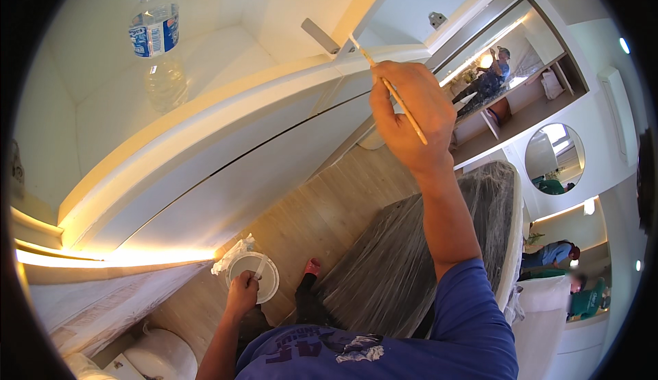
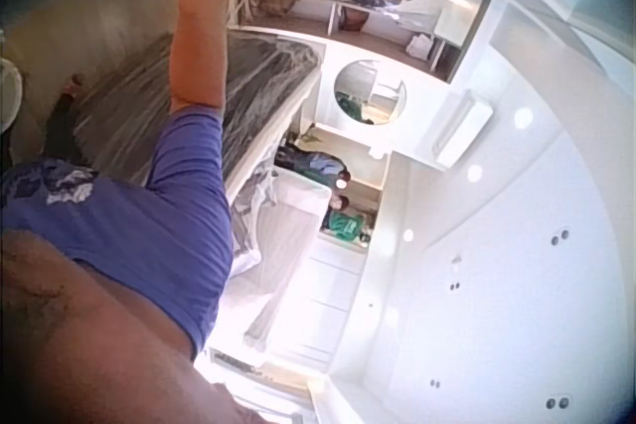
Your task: The person paints the edges and corners of white built-in shelving using a small brush, occasionally dipping the brush into a white paint bucket held in the other hand.
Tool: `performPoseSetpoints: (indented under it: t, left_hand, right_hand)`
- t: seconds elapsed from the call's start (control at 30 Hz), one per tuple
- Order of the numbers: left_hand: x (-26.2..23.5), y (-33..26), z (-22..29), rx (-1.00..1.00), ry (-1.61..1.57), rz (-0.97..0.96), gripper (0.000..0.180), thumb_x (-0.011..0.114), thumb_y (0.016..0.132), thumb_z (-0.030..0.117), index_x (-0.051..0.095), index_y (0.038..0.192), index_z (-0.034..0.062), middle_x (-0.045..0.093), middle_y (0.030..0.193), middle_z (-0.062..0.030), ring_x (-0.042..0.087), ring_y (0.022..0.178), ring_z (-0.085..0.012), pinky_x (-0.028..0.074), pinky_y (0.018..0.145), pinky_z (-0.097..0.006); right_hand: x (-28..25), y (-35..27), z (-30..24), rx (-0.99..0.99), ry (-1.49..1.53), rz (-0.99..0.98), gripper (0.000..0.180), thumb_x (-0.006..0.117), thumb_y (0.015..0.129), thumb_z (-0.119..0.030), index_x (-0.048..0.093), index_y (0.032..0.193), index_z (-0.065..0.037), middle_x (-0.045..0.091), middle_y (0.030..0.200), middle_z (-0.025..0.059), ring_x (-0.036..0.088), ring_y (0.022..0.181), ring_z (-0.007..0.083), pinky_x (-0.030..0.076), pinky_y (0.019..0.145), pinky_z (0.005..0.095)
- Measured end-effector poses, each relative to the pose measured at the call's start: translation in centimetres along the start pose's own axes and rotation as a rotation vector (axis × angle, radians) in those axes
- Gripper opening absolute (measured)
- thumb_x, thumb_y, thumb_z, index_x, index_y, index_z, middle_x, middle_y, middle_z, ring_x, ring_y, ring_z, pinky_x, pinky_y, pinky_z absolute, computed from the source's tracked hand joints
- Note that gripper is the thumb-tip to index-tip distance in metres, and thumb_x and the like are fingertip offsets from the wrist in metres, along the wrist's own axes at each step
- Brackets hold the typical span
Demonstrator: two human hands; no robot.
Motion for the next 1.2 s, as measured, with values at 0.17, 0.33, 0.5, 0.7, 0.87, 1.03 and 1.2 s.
performPoseSetpoints:
  t: [0.17, 0.33, 0.5, 0.7, 0.87, 1.03, 1.2]
  left_hand:
    - [-0.02, 0.08, -0.31, -0.004, 0.012, -0.005, 0.023, 0.056, 0.093, 0.015, 0.071, 0.097, -0.0018, 0.069, 0.075, -0.019, 0.07, 0.072, -0.0312, 0.052, 0.068, -0.043]
    - [-0.11, 0.02, 0.0, 0.011, 0.022, -0.001, 0.023, 0.056, 0.093, 0.016, 0.071, 0.098, -0.0013, 0.07, 0.077, -0.0198, 0.07, 0.074, -0.0333, 0.053, 0.07, -0.044]
    - [0.07, 0.22, -0.61, 0.001, 0.009, 0.001, 0.023, 0.056, 0.093, 0.016, 0.071, 0.098, -0.0015, 0.07, 0.078, -0.02, 0.071, 0.075, -0.0336, 0.053, 0.071, -0.045]
    - [0.02, 0.18, 0.05, 0.014, 0.005, -0.009, 0.024, 0.055, 0.092, 0.015, 0.071, 0.097, -0.0017, 0.07, 0.078, -0.0201, 0.07, 0.075, -0.0331, 0.053, 0.071, -0.044]
    - [0.05, 0.23, -0.04, 0.009, -0.011, -0.008, 0.024, 0.055, 0.092, 0.014, 0.071, 0.097, -0.002, 0.07, 0.077, -0.0201, 0.07, 0.075, -0.0326, 0.053, 0.071, -0.043]
    - [0.17, 0.44, -0.42, 0.005, 0.006, -0.015, 0.023, 0.056, 0.092, 0.015, 0.071, 0.097, -0.0019, 0.07, 0.078, -0.0203, 0.07, 0.075, -0.0332, 0.053, 0.071, -0.044]
    - [0.1, 0.2, 0.19, 0.014, 0.034, -0.009, 0.023, 0.056, 0.093, 0.016, 0.071, 0.097, -0.0012, 0.07, 0.079, -0.0203, 0.07, 0.076, -0.0347, 0.053, 0.072, -0.045]
  right_hand:
    - [-0.08, 0.29, -0.59, 0.015, -0.013, -0.016, 0.025, 0.07, 0.072, 0.014, 0.065, 0.093, 0.001, 0.066, 0.074, 0.01, 0.064, 0.067, 0.0252, 0.051, 0.06, 0.0333]
    - [-0.48, 0.74, -0.09, 0.027, -0.022, 0.005, 0.023, 0.071, 0.075, 0.013, 0.068, 0.095, 0.002, 0.07, 0.081, 0.012, 0.067, 0.07, 0.0254, 0.054, 0.063, 0.0318]
    - [-0.56, 0.87, -0.29, -0.003, -0.04, 0.009, 0.022, 0.072, 0.077, 0.013, 0.069, 0.095, 0.002, 0.072, 0.083, 0.0132, 0.069, 0.071, 0.0254, 0.055, 0.064, 0.0317]
    - [0.16, 0.1, -0.28, 0.002, -0.012, -0.037, 0.026, 0.07, 0.073, 0.013, 0.065, 0.095, 0.0, 0.066, 0.075, 0.0094, 0.064, 0.069, 0.0258, 0.051, 0.062, 0.0337]
    - [0.11, 0.1, -0.5, 0.033, -0.024, -0.067, 0.026, 0.07, 0.073, 0.013, 0.065, 0.095, 0.0, 0.066, 0.075, 0.0095, 0.063, 0.068, 0.0253, 0.051, 0.06, 0.0334]
    - [-0.06, 0.69, -0.19, 0.026, -0.011, 0.02, 0.026, 0.07, 0.072, 0.014, 0.065, 0.094, 0.0, 0.066, 0.075, 0.01, 0.063, 0.067, 0.0254, 0.051, 0.059, 0.0335]
    - [-0.31, 0.53, -0.28, -0.012, -0.029, 0.028, 0.027, 0.07, 0.072, 0.015, 0.065, 0.094, 0.0, 0.066, 0.075, 0.0099, 0.063, 0.067, 0.0259, 0.051, 0.059, 0.0337]
Point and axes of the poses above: each hand's wrist, its own y-axis towards the middle knuckle, its own x-axis out of the palm, z = x × y, the point moved 4 cm from there along y, towards the middle knuckle
